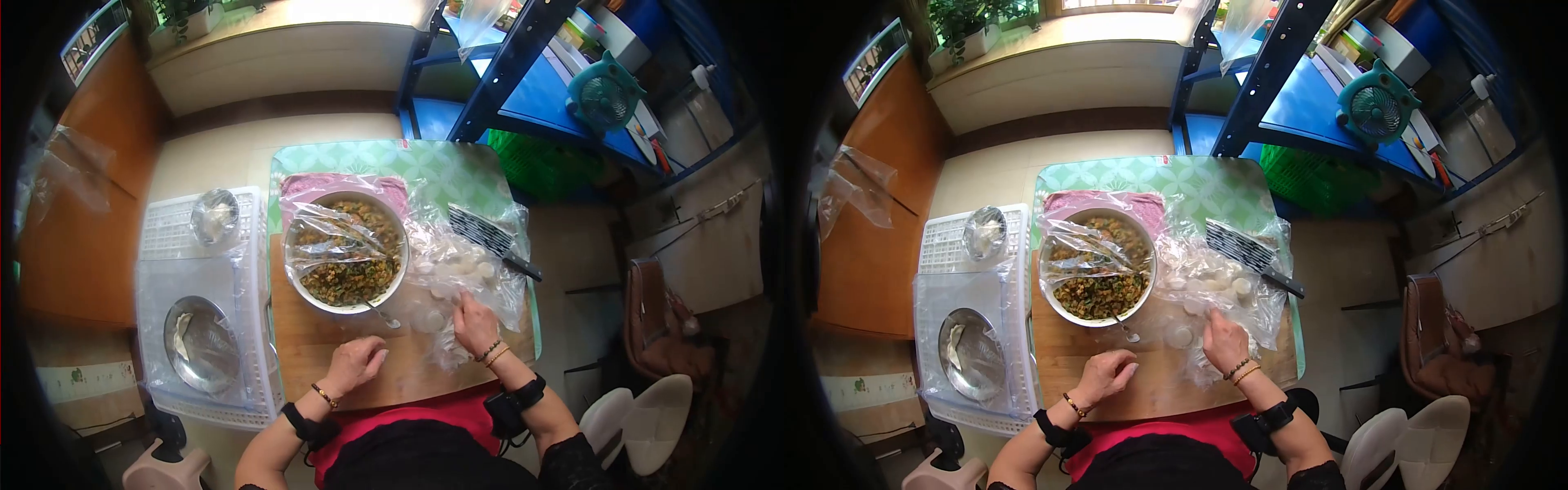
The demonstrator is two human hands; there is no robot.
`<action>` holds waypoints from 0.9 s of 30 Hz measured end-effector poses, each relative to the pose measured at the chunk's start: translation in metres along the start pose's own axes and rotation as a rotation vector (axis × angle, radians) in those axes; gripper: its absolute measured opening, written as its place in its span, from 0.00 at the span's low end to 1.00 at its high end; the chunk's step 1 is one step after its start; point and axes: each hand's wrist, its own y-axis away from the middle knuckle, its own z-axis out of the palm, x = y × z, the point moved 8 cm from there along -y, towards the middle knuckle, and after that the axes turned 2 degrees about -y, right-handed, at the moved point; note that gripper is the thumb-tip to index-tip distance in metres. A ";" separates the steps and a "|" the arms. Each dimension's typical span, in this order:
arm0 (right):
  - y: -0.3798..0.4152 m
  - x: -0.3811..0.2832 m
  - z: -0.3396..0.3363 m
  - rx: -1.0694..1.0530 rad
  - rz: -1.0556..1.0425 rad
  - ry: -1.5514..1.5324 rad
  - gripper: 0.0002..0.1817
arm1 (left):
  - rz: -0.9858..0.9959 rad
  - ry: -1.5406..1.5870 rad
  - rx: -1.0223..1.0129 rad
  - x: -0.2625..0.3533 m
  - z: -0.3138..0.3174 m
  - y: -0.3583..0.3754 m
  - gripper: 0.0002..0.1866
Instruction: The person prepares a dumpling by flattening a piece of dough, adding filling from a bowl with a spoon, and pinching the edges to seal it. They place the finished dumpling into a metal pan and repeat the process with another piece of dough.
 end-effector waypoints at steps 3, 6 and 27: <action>-0.010 -0.001 -0.007 0.095 -0.071 -0.194 0.14 | -0.033 -0.012 -0.001 0.003 0.001 -0.012 0.09; -0.027 -0.004 -0.011 0.200 -0.150 -0.178 0.18 | -0.062 0.009 0.018 0.003 0.003 -0.017 0.09; -0.031 -0.012 0.012 -0.020 -0.166 -0.059 0.14 | -0.212 0.005 -0.032 -0.021 0.019 -0.023 0.10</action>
